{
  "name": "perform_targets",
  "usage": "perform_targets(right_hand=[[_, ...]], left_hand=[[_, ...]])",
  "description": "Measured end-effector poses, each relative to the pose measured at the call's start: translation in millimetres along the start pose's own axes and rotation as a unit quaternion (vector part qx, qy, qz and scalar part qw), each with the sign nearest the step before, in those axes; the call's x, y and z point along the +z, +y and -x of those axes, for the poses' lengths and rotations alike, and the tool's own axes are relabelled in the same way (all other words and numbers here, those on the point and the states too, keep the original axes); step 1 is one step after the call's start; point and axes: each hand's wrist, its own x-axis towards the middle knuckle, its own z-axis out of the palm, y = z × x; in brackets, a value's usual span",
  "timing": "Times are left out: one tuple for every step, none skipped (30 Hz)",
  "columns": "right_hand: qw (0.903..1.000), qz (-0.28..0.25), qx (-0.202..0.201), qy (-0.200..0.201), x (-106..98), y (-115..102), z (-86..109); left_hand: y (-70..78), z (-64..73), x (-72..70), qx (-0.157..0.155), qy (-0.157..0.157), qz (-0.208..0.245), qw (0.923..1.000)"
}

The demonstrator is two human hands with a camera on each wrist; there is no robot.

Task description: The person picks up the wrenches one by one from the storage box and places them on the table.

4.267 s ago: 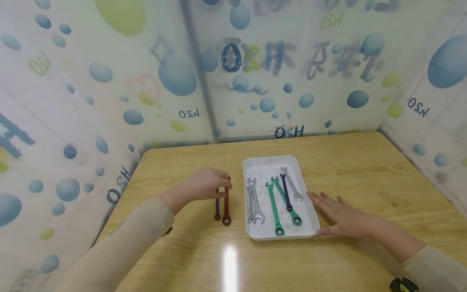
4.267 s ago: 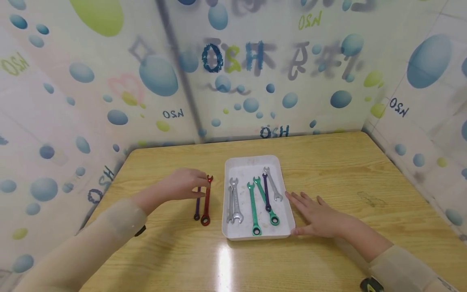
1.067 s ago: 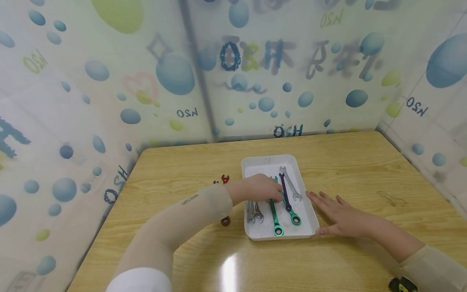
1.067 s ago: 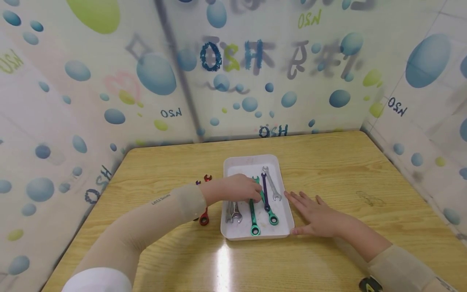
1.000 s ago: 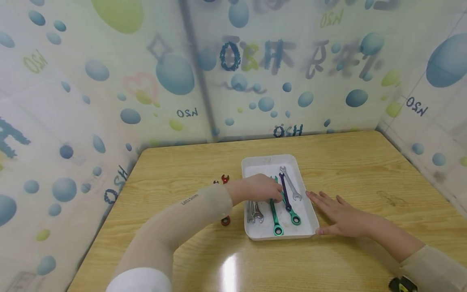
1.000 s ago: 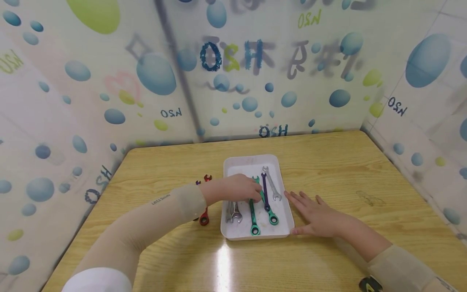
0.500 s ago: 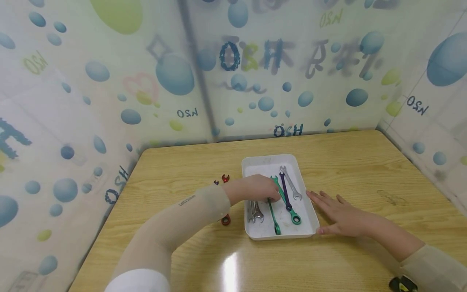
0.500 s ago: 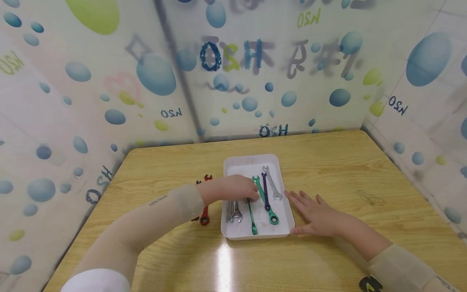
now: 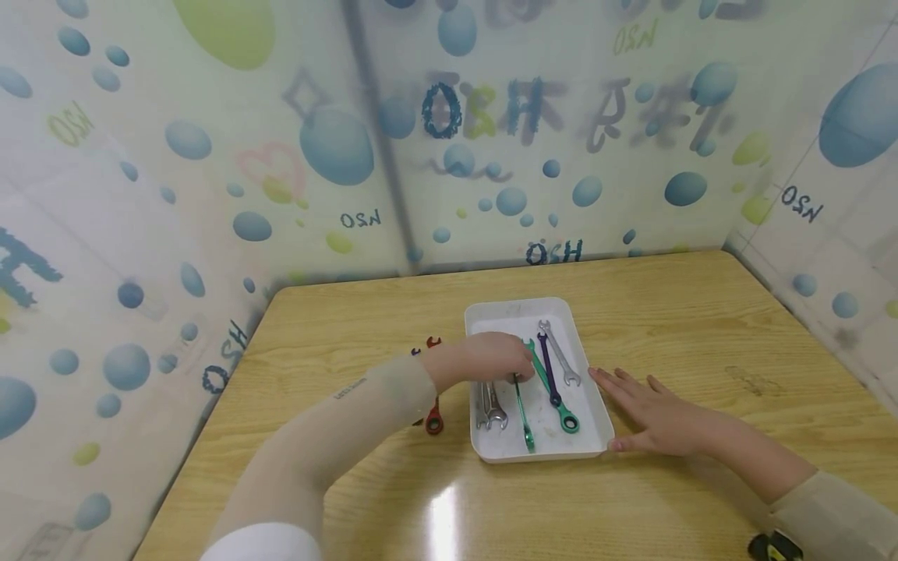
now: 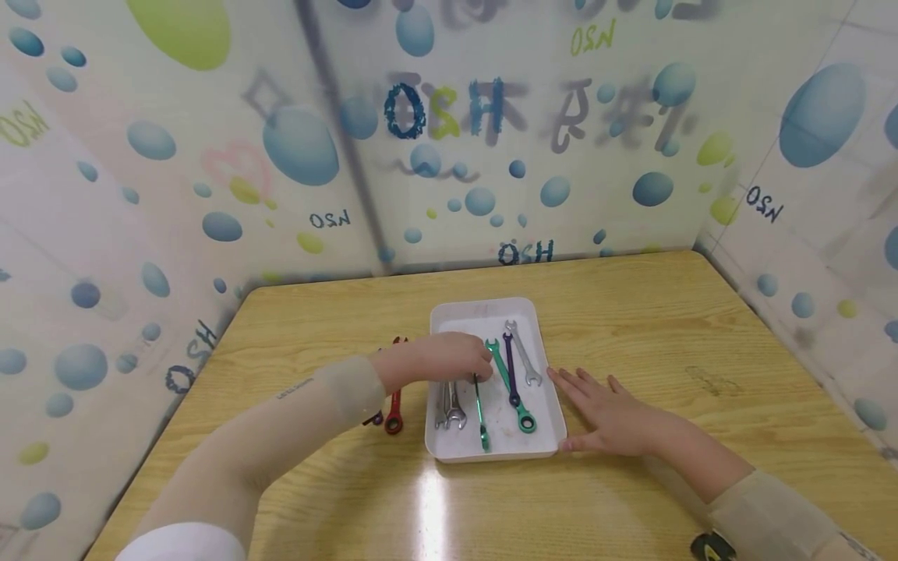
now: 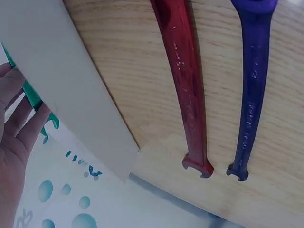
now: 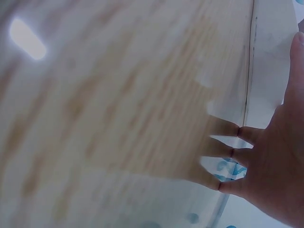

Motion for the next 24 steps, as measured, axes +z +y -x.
perform_targets(right_hand=[[1.0, 0.0, 0.001, -0.001, 0, 0, 0.0], [1.0, 0.0, 0.002, -0.001, 0, 0, 0.0], [1.0, -0.001, 0.003, -0.002, 0, -1, 0.1], [1.0, -0.001, 0.003, -0.002, -1, -1, 0.1], [1.0, -0.002, 0.004, -0.003, -1, -1, 0.3], [1.0, -0.002, 0.004, -0.003, -1, -1, 0.4], [1.0, -0.002, 0.003, -0.003, -1, -2, 0.5], [1.0, -0.002, 0.002, -0.003, -1, -1, 0.6], [1.0, -0.001, 0.002, -0.003, -1, -1, 0.6], [1.0, 0.0, 0.001, -0.002, -1, -1, 0.6], [1.0, 0.0, 0.001, -0.002, -1, 0, 0.5], [1.0, 0.001, 0.001, -0.001, 0, 0, 0.4], [1.0, 0.001, 0.0, -0.001, 0, 0, 0.4], [1.0, 0.001, 0.0, 0.0, 0, 0, 0.3], [1.0, 0.001, 0.001, 0.0, 0, 0, 0.3], [1.0, 0.0, 0.001, -0.001, 0, 0, 0.4], [1.0, 0.001, 0.002, -0.001, 0, 0, 0.4], [1.0, 0.001, 0.003, -0.002, 0, 0, 0.4], [1.0, 0.0, 0.005, -0.004, -1, -1, 0.5], [1.0, -0.001, 0.007, -0.005, -1, -1, 0.6], [0.9999, 0.0, 0.008, -0.007, -1, -1, 0.7], [0.9999, -0.001, 0.009, -0.007, -2, -2, 0.7], [0.9999, -0.001, 0.009, -0.007, -2, -2, 0.7], [0.9999, -0.002, 0.01, -0.008, -3, -3, 0.7]], left_hand=[[-0.8, 1.5, -1.6, 0.002, 0.006, 0.001, 1.0], [-1.7, 3.0, -3.2, 0.003, 0.011, 0.0, 0.9999], [-2.3, 4.5, -4.8, 0.004, 0.017, 0.002, 0.9998], [-3.2, 6.1, -5.7, 0.003, 0.023, 0.005, 0.9997], [-4.1, 7.5, -6.5, 0.0, 0.028, 0.008, 0.9996], [-4.9, 9.1, -7.3, -0.002, 0.032, 0.01, 0.9994], [-5.5, 11.0, -8.2, -0.004, 0.038, 0.012, 0.9992], [-6.2, 13.1, -9.0, -0.005, 0.044, 0.012, 0.9989], [-6.7, 15.2, -9.8, -0.005, 0.05, 0.014, 0.9986], [-7.3, 17.7, -10.5, -0.005, 0.057, 0.016, 0.9982], [-7.8, 20.1, -11.2, -0.004, 0.063, 0.015, 0.9979], [-8.5, 22.3, -11.4, -0.004, 0.069, 0.013, 0.9975], [-9.0, 25.0, -11.8, -0.003, 0.074, 0.008, 0.9972], [-9.6, 27.5, -12.0, -0.004, 0.078, 0.002, 0.9969], [-10.2, 30.1, -12.0, -0.006, 0.082, 0.0, 0.9966], [-10.9, 32.9, -11.9, -0.009, 0.086, -0.002, 0.9963], [-11.3, 36.1, -12.1, -0.012, 0.088, -0.003, 0.9961], [-11.5, 39.4, -12.4, -0.015, 0.091, -0.003, 0.9958], [-11.5, 43.1, -12.9, -0.016, 0.094, -0.003, 0.9955], [-11.5, 46.8, -13.4, -0.019, 0.097, 0.002, 0.9951], [-11.4, 50.6, -13.9, -0.022, 0.1, 0.006, 0.9947], [-11.2, 54.5, -14.5, -0.025, 0.103, 0.008, 0.9943], [-11.0, 58.4, -15.0, -0.028, 0.106, 0.009, 0.9939], [-11.0, 62.0, -15.3, -0.03, 0.109, 0.008, 0.9935]])
